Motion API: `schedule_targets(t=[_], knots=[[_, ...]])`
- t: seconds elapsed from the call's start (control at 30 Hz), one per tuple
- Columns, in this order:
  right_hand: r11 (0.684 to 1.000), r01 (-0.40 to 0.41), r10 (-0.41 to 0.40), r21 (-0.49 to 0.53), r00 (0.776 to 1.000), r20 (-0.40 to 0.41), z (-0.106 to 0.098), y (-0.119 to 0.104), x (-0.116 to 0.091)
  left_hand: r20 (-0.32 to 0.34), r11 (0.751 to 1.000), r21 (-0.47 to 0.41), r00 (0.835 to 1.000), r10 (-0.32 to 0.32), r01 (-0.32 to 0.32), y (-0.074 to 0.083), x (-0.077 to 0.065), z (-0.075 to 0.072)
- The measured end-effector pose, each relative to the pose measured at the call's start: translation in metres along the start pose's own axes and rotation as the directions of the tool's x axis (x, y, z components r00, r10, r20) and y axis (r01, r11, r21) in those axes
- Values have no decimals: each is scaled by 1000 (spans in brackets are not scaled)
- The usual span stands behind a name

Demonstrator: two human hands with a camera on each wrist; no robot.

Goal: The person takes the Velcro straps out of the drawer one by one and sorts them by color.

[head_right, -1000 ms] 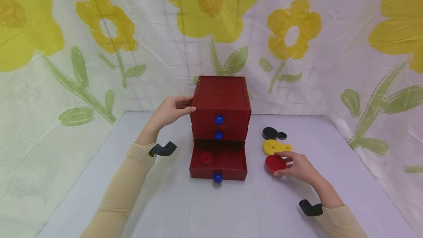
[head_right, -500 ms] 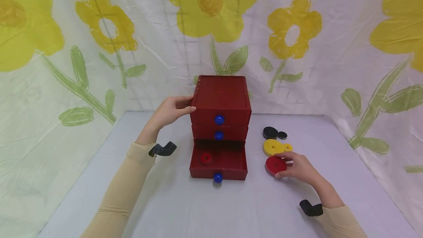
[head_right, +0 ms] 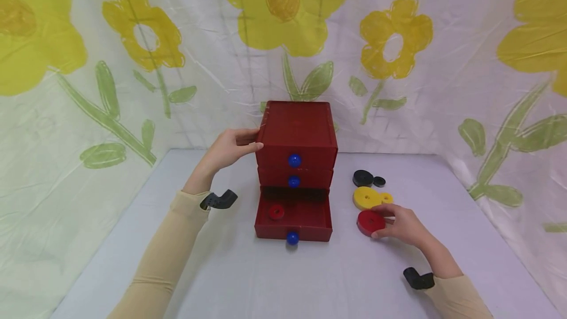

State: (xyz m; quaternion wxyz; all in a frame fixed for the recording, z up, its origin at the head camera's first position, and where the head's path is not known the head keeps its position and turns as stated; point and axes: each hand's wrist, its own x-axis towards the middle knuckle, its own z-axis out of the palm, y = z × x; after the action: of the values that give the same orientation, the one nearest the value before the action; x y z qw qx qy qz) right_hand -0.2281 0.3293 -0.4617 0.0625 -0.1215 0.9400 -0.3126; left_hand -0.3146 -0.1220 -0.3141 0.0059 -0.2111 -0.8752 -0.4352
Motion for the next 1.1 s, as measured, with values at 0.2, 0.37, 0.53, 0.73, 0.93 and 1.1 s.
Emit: schedule_targets(t=[0.2, 0.37, 0.53, 0.73, 0.93, 1.1], knots=[[1000, -27, 27, 0, 1000, 2, -1, 2, 0, -2, 1000, 3, 1000, 1, -1, 1, 0, 0], [999, -33, 33, 2, 999, 4, -1, 3, 0, 2, 1000, -5, 1000, 1, -1, 0, 0, 0], [999, -32, 32, 10, 999, 12, -2, 2, 0, 5, 1000, -10, 1000, -6, 6, 1, 0, 0], [1000, 22, -22, 13, 1000, 19, -10, 1, -1, 5, 1000, -3, 1000, -16, 16, 2, -1, 0], [998, 64, -64, 17, 998, -20, -22, -12, 0, 10, 1000, -3, 1000, -18, 18, 3, -1, 0], [996, 82, -81, 26, 996, -49, -24, -33, 3, 7, 1000, 4, 1000, -21, 21, 2, -1, -1]])
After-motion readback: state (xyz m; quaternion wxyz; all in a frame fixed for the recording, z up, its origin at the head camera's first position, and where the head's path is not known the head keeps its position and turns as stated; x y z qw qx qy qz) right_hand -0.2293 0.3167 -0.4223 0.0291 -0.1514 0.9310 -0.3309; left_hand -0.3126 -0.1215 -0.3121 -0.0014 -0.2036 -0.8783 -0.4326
